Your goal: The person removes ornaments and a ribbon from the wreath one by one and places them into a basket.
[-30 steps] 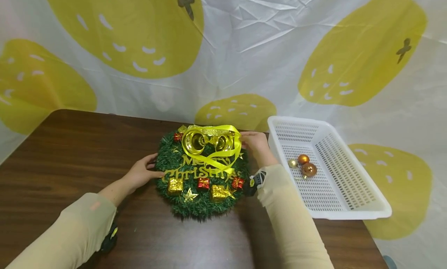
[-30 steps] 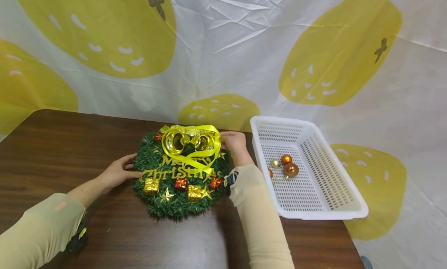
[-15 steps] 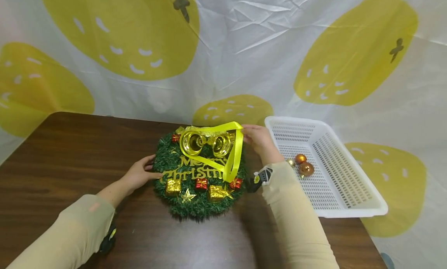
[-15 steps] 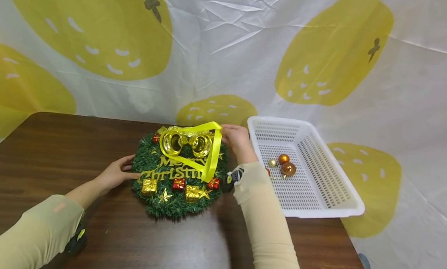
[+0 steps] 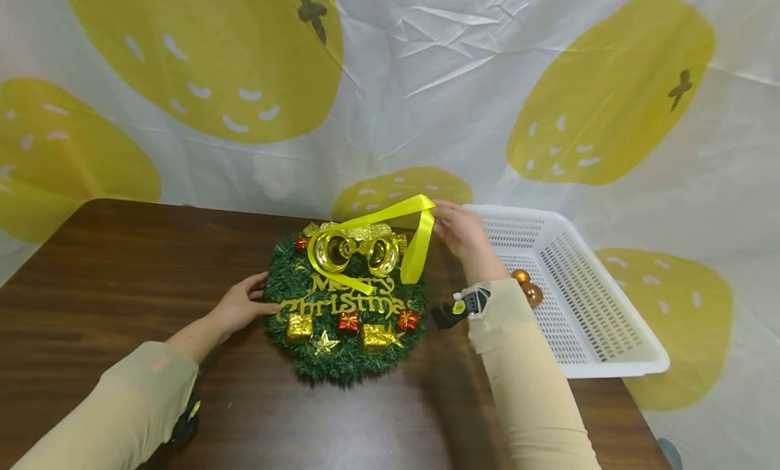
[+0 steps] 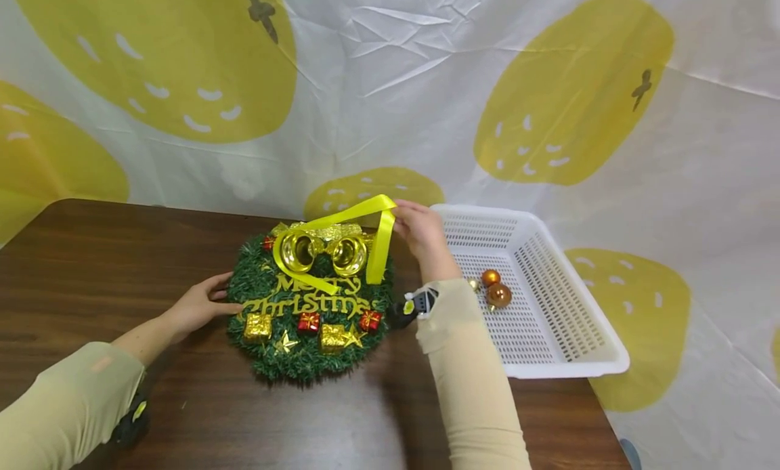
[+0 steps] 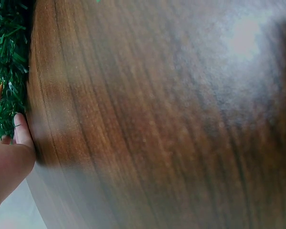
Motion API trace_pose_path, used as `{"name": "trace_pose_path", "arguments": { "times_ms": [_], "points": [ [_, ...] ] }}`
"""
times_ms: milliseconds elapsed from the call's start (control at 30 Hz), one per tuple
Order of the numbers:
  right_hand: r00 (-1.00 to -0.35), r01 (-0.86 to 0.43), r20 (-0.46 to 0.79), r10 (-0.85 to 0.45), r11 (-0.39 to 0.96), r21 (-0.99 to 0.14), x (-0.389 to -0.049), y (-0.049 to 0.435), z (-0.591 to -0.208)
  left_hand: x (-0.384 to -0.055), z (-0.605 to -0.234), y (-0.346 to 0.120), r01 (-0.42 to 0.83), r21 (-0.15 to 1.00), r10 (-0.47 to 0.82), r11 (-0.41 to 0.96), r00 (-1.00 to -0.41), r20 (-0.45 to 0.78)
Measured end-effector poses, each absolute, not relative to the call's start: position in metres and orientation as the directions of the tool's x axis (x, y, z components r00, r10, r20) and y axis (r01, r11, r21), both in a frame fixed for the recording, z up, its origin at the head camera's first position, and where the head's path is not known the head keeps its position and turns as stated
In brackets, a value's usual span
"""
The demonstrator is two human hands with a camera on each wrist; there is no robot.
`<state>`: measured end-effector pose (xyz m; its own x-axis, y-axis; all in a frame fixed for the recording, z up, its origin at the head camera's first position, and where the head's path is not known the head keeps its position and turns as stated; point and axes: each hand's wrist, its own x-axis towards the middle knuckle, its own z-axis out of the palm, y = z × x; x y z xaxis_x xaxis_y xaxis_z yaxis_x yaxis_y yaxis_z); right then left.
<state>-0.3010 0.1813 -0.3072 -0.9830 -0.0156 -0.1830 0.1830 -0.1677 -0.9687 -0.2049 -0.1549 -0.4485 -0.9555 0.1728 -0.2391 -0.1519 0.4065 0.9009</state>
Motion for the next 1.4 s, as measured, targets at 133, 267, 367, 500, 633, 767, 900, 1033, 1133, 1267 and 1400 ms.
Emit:
{"name": "trace_pose_path", "arguments": {
  "times_ms": [133,267,367,500,633,767,900,1033,1133,1267,1400],
  "points": [
    [-0.984,0.175,-0.175,-0.025,-0.272,-0.946,-0.3,0.189,-0.299,-0.204,-0.448,-0.154,-0.154,0.902,0.172,0.404,-0.955,-0.24],
    [-0.984,0.172,-0.177,-0.019,-0.348,-0.921,-0.3,0.198,-0.293,-0.204,-0.448,-0.155,-0.152,0.9,0.176,0.409,-0.954,-0.241],
    [-0.984,0.168,-0.178,-0.01,-0.388,-0.906,-0.301,0.205,-0.29,-0.203,-0.447,-0.155,-0.154,0.899,0.178,0.409,-0.953,-0.244],
    [-0.982,0.173,-0.191,-0.003,-0.44,-0.881,-0.302,0.213,-0.288,-0.203,-0.446,-0.155,-0.154,0.9,0.178,0.408,-0.953,-0.244],
    [-0.979,0.182,-0.205,0.003,-0.45,-0.875,-0.302,0.218,-0.285,-0.203,-0.446,-0.155,-0.155,0.9,0.179,0.407,-0.953,-0.244],
    [-0.977,0.186,-0.215,0.011,-0.457,-0.87,-0.302,0.225,-0.283,-0.204,-0.447,-0.155,-0.154,0.902,0.181,0.403,-0.953,-0.243],
    [-0.976,0.187,-0.218,0.003,-0.503,-0.844,-0.3,0.232,-0.279,-0.204,-0.446,-0.155,-0.156,0.904,0.181,0.398,-0.953,-0.244],
    [-0.976,0.183,-0.217,0.005,-0.52,-0.835,-0.298,0.24,-0.275,-0.204,-0.445,-0.155,-0.157,0.904,0.184,0.399,-0.952,-0.246],
    [-0.976,0.184,-0.216,-0.004,-0.541,-0.821,-0.297,0.247,-0.271,-0.203,-0.445,-0.155,-0.152,0.902,0.188,0.404,-0.951,-0.244],
    [-0.978,0.183,-0.206,-0.022,-0.563,-0.806,-0.297,0.256,-0.268,-0.204,-0.445,-0.156,-0.148,0.901,0.189,0.407,-0.952,-0.242],
    [-0.977,0.185,-0.212,-0.018,-0.568,-0.802,-0.297,0.264,-0.267,-0.205,-0.445,-0.157,-0.149,0.902,0.186,0.404,-0.953,-0.241]
  ]
}}
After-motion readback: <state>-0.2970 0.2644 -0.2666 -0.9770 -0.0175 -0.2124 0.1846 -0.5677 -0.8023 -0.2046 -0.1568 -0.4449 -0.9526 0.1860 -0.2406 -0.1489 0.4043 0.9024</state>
